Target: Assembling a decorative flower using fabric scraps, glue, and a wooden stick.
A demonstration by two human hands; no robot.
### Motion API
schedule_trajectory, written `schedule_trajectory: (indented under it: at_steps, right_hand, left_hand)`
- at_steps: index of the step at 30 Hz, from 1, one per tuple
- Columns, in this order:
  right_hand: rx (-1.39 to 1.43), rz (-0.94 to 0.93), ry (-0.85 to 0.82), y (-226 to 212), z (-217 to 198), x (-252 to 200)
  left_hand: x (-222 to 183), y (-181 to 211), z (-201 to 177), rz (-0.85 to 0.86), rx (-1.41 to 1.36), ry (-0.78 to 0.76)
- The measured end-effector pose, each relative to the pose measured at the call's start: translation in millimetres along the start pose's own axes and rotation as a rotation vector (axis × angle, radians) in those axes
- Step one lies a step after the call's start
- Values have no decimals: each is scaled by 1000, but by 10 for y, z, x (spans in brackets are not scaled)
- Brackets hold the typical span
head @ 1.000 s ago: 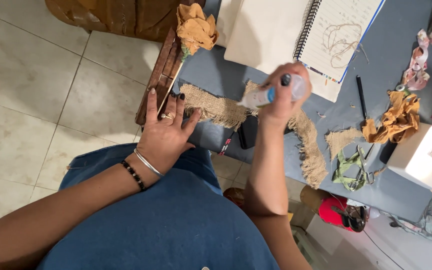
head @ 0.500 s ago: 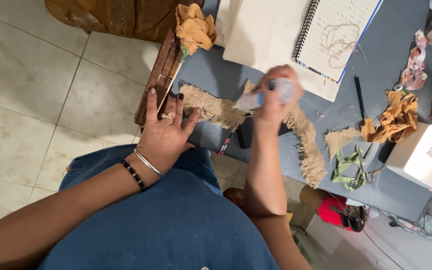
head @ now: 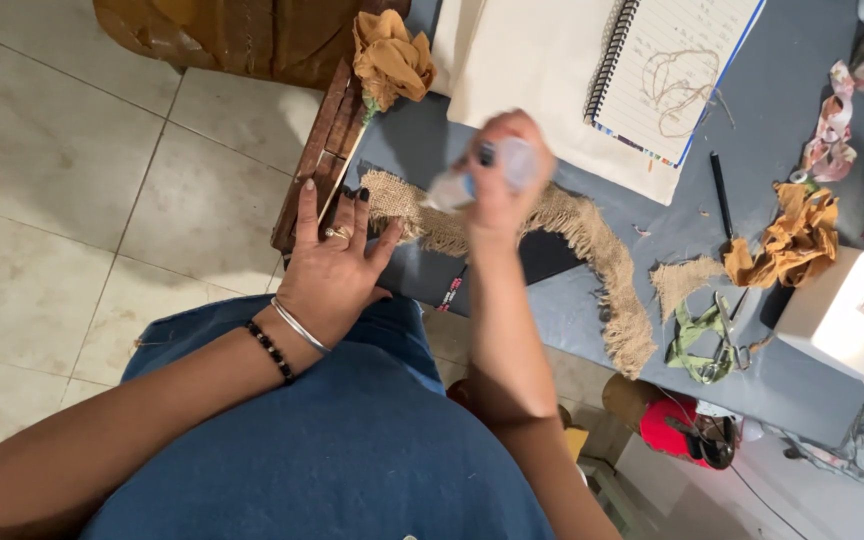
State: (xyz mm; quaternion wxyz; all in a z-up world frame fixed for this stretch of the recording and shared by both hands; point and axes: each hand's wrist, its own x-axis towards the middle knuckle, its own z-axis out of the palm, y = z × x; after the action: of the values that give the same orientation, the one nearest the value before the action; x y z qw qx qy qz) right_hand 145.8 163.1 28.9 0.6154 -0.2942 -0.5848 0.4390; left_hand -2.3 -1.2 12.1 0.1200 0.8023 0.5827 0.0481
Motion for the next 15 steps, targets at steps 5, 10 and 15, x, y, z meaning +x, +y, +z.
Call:
schedule_trajectory:
  at_steps: [5,10,15]
  right_hand:
    - [-140,-47,37,471,-221,-187]
    - [-16,62,59,40,-368,14]
    - [66,9,-27,56,408,-55]
  left_hand:
    - [4,-33,10,-15,-32,-50]
    - [3,-66,58,10,-35,-40]
    - [-26,-62,80,31,-4,30]
